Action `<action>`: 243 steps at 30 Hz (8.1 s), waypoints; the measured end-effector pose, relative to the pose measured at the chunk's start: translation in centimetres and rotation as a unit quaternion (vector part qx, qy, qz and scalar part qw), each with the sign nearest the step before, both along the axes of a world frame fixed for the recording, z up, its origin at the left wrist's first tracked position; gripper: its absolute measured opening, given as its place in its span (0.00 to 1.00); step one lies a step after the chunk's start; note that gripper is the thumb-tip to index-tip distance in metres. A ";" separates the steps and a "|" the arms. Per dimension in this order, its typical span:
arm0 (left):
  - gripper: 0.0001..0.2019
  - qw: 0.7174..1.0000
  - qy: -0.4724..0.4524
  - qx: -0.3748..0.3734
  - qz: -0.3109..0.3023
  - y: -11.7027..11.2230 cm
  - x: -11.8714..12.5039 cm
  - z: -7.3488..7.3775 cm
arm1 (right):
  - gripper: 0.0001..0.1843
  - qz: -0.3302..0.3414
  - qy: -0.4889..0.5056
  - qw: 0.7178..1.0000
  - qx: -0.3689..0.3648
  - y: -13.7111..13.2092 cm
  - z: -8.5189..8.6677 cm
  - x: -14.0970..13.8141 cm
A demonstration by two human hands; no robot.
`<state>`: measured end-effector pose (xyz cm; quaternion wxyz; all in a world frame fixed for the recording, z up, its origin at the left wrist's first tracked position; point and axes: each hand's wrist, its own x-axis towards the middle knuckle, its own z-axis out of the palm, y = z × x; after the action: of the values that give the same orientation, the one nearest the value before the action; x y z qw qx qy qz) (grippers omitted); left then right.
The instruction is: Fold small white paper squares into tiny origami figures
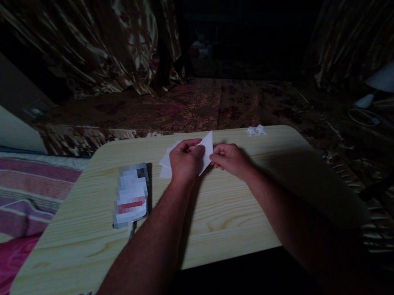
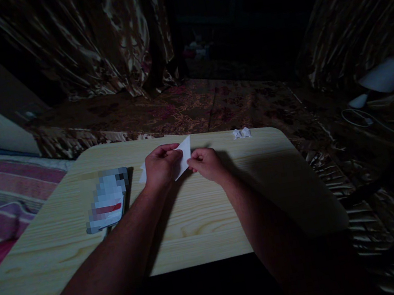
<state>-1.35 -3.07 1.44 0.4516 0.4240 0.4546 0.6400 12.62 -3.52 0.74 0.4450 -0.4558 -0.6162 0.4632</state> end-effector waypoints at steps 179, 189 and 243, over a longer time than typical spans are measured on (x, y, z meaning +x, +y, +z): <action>0.08 0.990 -0.030 -0.012 -0.134 -0.1 -0.1 0.1 | 0.11 -0.029 0.180 0.982 -0.040 0.2 0.8 1.3; 0.07 0.994 0.063 0.032 -0.081 -0.4 -0.1 0.3 | 0.14 0.003 0.185 0.979 -0.087 0.4 0.3 1.4; 0.10 0.997 0.036 0.045 -0.050 -0.1 0.3 -0.1 | 0.13 -0.077 0.108 0.989 0.069 0.5 0.4 0.6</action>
<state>-1.06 -3.14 1.36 0.4469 0.4894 0.4192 0.6205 13.18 -3.01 1.18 0.5734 -0.4179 -0.5581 0.4303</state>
